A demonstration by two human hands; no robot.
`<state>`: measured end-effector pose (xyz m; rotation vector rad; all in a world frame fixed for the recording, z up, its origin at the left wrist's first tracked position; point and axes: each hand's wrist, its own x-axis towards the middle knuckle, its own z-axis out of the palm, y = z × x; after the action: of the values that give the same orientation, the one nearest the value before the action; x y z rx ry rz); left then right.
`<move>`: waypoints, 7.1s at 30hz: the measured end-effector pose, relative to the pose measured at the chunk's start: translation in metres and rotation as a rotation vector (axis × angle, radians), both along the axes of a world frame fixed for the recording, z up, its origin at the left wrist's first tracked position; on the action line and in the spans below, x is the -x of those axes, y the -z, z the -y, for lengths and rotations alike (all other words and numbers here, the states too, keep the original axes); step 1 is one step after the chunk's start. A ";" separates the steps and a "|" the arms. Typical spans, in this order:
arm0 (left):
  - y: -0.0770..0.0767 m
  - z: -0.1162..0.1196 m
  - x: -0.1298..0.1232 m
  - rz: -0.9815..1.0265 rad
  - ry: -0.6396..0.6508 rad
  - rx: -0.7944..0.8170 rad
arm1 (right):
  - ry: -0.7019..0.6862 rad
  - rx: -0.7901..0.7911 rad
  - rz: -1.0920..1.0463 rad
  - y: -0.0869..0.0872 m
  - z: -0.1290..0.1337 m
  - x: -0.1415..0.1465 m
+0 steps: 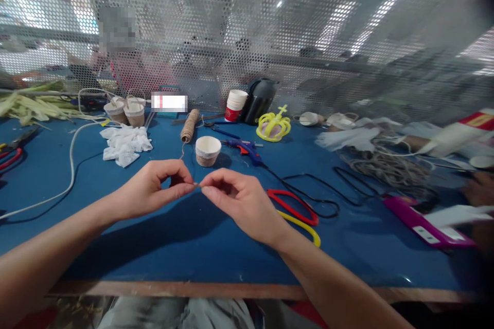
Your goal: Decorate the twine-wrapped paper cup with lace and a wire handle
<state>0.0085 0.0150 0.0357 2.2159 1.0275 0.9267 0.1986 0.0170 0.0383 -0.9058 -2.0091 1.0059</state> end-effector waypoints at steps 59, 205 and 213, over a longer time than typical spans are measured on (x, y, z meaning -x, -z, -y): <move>-0.002 -0.004 0.002 -0.169 -0.048 -0.175 | -0.034 -0.166 0.180 -0.001 -0.002 -0.002; 0.010 -0.005 -0.019 0.633 0.123 0.951 | -0.255 0.075 -0.167 0.004 -0.024 -0.007; 0.017 -0.003 -0.018 0.642 0.151 1.037 | -0.305 0.161 -0.076 0.003 -0.024 -0.007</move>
<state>0.0264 0.0182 0.0183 1.0170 0.7427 0.7061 0.2052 0.0409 0.0356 -0.6416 -2.0626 1.3650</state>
